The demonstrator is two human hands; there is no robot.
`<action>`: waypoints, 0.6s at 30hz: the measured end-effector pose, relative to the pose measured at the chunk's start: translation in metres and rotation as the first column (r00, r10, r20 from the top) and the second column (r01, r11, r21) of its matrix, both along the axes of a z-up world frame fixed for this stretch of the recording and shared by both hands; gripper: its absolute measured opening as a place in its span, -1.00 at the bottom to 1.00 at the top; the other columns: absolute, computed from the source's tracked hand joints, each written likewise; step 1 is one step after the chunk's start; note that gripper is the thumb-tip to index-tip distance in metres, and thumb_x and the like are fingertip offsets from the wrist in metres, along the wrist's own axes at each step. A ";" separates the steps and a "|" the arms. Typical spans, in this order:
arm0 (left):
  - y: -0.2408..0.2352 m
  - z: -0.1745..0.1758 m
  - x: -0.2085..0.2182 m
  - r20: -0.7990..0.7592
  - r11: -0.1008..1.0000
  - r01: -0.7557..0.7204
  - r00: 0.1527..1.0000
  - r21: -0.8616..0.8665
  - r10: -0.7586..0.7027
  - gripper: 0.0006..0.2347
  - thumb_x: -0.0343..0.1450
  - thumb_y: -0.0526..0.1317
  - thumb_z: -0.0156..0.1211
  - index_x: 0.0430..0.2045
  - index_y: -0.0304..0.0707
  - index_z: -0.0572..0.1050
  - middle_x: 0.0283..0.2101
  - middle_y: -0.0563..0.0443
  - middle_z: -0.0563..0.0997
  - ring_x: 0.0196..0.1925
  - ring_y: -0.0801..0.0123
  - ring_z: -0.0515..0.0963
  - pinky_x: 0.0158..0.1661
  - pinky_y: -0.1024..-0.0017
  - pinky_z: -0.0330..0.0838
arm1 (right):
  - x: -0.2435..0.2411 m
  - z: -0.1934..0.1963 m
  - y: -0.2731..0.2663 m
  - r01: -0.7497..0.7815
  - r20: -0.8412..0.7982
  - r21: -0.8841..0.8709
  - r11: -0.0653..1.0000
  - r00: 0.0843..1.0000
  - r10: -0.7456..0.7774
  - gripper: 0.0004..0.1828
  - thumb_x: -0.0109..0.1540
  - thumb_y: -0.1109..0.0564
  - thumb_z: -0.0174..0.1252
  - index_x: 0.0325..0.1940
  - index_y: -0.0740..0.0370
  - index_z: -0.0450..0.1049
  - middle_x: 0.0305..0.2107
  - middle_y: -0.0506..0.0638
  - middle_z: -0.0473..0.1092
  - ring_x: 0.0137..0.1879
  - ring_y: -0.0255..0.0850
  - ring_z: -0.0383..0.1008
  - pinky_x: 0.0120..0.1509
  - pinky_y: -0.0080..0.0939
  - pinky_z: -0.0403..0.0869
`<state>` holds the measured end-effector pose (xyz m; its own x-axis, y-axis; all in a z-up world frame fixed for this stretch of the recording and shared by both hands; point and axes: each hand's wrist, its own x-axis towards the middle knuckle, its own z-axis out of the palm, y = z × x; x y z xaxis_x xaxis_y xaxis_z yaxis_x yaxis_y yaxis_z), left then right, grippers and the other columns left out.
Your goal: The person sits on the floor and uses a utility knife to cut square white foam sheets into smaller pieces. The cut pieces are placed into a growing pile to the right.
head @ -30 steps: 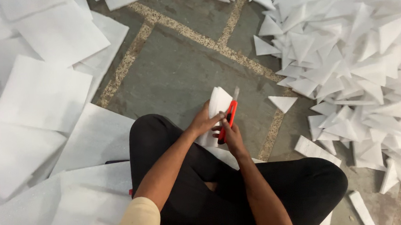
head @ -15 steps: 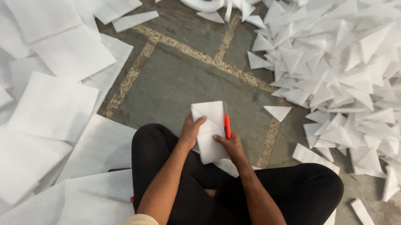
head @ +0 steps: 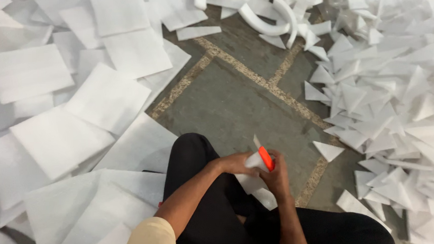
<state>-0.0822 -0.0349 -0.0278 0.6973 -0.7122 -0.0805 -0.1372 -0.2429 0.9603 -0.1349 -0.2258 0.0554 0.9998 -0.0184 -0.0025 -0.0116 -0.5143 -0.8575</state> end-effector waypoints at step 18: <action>0.008 -0.016 0.021 -0.028 0.427 -0.904 0.428 -0.037 0.904 -0.40 0.28 -0.18 0.36 0.21 -0.38 0.30 0.06 -0.36 0.58 0.10 -0.12 0.60 0.09 0.11 0.47 | 0.006 0.052 -0.043 0.354 -0.174 -0.195 0.914 0.905 -0.388 -0.51 0.14 -0.11 0.41 -0.17 0.41 0.54 -0.45 0.27 0.52 -0.35 0.04 0.46 -0.20 0.06 0.46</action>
